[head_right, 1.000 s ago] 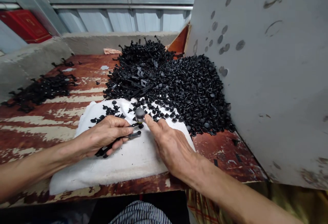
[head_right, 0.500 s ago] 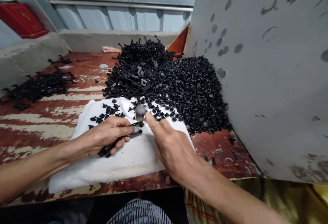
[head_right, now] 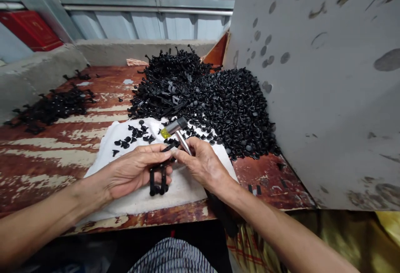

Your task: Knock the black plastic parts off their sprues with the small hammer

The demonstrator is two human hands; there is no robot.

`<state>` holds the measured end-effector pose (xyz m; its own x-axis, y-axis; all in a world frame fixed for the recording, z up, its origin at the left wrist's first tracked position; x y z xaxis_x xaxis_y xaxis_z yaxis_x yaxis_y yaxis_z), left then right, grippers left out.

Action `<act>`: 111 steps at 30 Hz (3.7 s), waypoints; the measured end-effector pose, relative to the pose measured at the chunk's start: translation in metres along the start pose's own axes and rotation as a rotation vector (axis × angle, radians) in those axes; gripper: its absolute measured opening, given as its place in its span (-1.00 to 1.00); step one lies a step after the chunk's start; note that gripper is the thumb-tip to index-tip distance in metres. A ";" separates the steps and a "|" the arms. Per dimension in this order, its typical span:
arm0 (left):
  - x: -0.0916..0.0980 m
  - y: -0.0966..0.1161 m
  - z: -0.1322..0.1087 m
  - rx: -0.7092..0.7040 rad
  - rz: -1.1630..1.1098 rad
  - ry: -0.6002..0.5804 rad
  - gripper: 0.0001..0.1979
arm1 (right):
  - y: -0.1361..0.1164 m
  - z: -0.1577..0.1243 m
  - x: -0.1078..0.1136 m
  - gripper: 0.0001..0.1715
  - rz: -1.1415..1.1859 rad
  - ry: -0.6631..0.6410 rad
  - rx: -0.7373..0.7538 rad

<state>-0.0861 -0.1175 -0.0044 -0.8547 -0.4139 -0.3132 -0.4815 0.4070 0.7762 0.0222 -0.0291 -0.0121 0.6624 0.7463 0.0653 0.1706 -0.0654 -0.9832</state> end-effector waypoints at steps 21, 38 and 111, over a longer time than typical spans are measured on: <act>0.010 0.006 0.015 -0.013 0.060 0.155 -0.80 | 0.000 -0.013 0.041 -0.68 0.054 0.162 -0.016; 0.013 0.009 0.028 -0.024 0.030 0.176 -0.78 | 0.022 -0.022 0.060 -0.55 0.261 0.183 -0.093; 0.011 0.019 0.037 0.069 0.283 0.233 -0.76 | -0.014 -0.029 0.044 -0.40 -0.909 0.131 0.673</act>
<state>-0.1118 -0.0837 -0.0135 -0.8926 -0.4484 0.0478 -0.2511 0.5824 0.7732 0.0704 -0.0150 0.0092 0.5714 0.2584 0.7789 0.2267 0.8625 -0.4525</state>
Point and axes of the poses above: each hand's wrist, its own z-axis towards the middle knuckle, its own x-axis out of the back of the hand, y = z × x, the point moved 4 cm from there along z, towards the middle knuckle, and after that the axes turned 1 degree about y, right-handed, at the moved point
